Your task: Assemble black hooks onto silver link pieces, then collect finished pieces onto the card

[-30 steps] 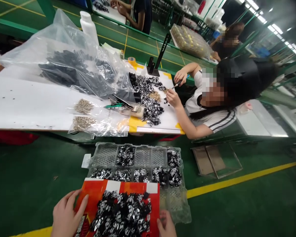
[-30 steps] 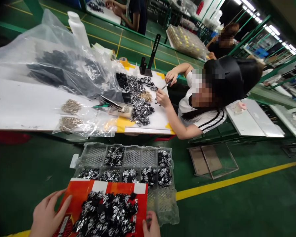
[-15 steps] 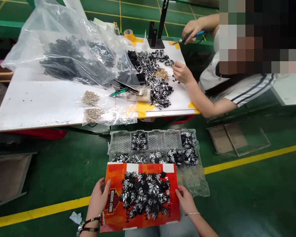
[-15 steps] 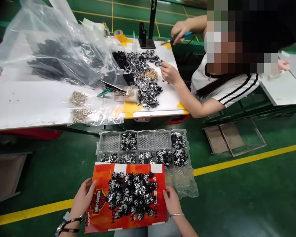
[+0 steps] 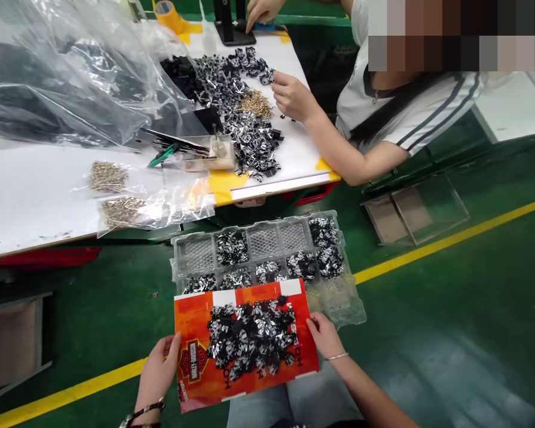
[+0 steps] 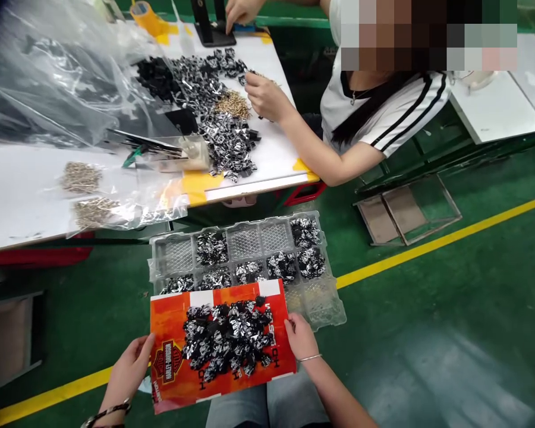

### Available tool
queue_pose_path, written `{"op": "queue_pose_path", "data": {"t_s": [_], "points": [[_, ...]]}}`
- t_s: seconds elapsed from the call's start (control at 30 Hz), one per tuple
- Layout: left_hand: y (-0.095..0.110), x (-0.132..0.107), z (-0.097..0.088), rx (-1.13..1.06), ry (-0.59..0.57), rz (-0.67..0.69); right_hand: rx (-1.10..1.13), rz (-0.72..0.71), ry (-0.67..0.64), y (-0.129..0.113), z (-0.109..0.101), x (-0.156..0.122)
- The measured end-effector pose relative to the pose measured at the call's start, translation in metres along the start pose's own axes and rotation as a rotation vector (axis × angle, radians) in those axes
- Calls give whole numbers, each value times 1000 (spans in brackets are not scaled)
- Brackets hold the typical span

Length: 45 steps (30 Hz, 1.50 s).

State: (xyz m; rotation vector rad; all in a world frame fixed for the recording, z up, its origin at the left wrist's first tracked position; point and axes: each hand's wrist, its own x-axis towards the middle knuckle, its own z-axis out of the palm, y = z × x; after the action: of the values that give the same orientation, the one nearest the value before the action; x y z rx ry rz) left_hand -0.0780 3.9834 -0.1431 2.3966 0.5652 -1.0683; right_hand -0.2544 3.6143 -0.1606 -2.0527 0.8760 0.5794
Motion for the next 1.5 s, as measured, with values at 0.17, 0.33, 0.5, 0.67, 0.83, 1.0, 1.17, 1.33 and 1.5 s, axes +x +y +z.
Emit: {"op": "queue_pose_path", "data": {"t_s": [0.17, 0.33, 0.5, 0.67, 0.83, 1.0, 1.17, 1.33, 1.5], "points": [[8, 3, -3, 67, -6, -14, -44, -7, 1, -4, -3, -2], [-3, 7, 1, 43, -16, -5, -51, -40, 10, -7, -5, -7], [-26, 6, 2, -42, -37, 36, -46, -73, 2, -6, -1, -13], [-43, 9, 5, -94, -42, 37, -59, -86, -30, -3, 5, -15], [-54, 14, 10, -126, -17, 16, -105, -113, -47, -8, 6, -11], [-60, 18, 5, -206, 38, -17, -213, -163, -97, -17, 8, -10], [-60, 13, -1, -407, -31, 11, -397, -230, -59, -32, -4, -8], [-61, 3, -1, -561, -180, -7, -492, -452, 43, -71, -33, 24], [-71, 5, 0, -675, -268, 0, -618, -858, -160, -116, -32, 85]]}}
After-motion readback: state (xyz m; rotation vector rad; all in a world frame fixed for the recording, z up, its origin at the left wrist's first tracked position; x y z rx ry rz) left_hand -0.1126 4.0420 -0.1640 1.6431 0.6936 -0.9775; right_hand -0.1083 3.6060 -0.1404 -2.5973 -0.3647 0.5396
